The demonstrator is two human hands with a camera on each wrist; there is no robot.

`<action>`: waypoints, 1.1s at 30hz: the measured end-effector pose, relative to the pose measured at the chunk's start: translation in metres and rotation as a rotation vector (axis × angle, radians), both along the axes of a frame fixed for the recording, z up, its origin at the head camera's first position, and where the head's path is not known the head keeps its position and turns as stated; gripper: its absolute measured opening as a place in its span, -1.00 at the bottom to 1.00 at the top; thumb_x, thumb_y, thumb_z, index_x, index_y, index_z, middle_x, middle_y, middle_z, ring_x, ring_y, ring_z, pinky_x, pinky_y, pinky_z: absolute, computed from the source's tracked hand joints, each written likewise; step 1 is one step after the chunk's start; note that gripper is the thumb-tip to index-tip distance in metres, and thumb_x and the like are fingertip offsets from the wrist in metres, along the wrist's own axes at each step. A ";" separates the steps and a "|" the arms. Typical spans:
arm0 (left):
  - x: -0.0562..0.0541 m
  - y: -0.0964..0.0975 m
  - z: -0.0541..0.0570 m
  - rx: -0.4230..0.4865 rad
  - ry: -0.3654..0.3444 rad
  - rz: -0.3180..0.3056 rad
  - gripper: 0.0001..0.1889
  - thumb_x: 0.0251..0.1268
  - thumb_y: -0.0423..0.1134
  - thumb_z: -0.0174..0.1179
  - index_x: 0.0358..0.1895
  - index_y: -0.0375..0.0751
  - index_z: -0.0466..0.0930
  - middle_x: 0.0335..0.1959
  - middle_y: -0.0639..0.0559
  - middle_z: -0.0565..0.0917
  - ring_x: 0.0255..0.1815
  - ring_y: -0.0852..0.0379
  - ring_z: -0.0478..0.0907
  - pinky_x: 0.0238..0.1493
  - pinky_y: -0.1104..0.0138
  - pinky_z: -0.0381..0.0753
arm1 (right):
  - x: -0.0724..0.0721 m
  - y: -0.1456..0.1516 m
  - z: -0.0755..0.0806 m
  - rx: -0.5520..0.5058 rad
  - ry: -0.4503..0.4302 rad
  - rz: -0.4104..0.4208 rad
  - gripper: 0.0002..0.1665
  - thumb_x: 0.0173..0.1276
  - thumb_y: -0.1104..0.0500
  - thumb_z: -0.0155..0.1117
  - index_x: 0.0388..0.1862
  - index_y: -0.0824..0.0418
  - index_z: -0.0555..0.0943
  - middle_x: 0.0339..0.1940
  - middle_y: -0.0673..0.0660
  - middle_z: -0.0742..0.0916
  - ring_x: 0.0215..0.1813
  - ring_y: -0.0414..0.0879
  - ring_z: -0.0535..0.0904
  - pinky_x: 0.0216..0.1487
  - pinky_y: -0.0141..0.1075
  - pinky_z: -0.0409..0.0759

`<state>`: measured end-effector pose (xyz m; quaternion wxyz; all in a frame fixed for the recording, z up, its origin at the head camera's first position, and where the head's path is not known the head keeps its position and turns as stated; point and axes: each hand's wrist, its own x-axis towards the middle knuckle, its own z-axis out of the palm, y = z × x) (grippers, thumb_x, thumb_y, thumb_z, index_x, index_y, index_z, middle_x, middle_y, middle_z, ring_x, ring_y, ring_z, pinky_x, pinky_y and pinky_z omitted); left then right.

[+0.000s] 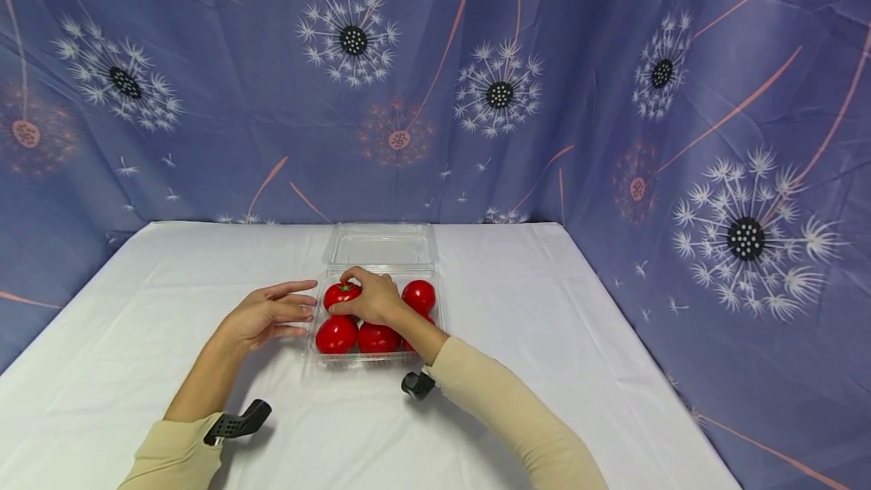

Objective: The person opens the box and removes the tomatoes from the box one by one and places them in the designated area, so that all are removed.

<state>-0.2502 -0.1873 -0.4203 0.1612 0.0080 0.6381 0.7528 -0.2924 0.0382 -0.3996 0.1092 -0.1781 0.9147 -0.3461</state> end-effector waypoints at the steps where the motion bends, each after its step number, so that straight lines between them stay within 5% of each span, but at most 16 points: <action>1: 0.000 0.000 0.000 0.001 -0.001 0.001 -0.29 0.32 -0.45 0.22 0.53 -0.40 0.20 -0.04 -0.04 0.69 -0.21 0.15 0.74 -0.24 0.25 0.79 | 0.000 0.000 0.000 -0.003 0.000 -0.003 -0.35 0.19 -0.13 0.52 0.25 -0.09 0.56 0.12 0.20 0.71 0.25 0.11 0.48 0.19 0.15 0.57; 12: -0.001 -0.001 -0.002 0.016 0.001 -0.003 -0.29 0.33 -0.45 0.22 0.53 -0.39 0.21 -0.04 -0.04 0.69 -0.23 0.15 0.74 -0.25 0.24 0.80 | 0.000 -0.001 -0.002 -0.056 0.056 -0.022 -0.36 0.11 -0.06 0.58 0.21 -0.02 0.65 0.06 0.20 0.76 0.09 0.07 0.66 0.11 0.04 0.65; 33: -0.002 -0.001 -0.003 0.007 0.002 -0.007 -0.30 0.35 -0.44 0.21 0.53 -0.38 0.21 -0.04 -0.01 0.69 -0.23 0.15 0.73 -0.24 0.24 0.80 | 0.003 -0.001 -0.004 -0.073 0.154 0.000 -0.38 0.13 -0.02 0.59 0.19 0.00 0.65 0.06 0.16 0.78 0.07 0.04 0.70 0.10 -0.01 0.69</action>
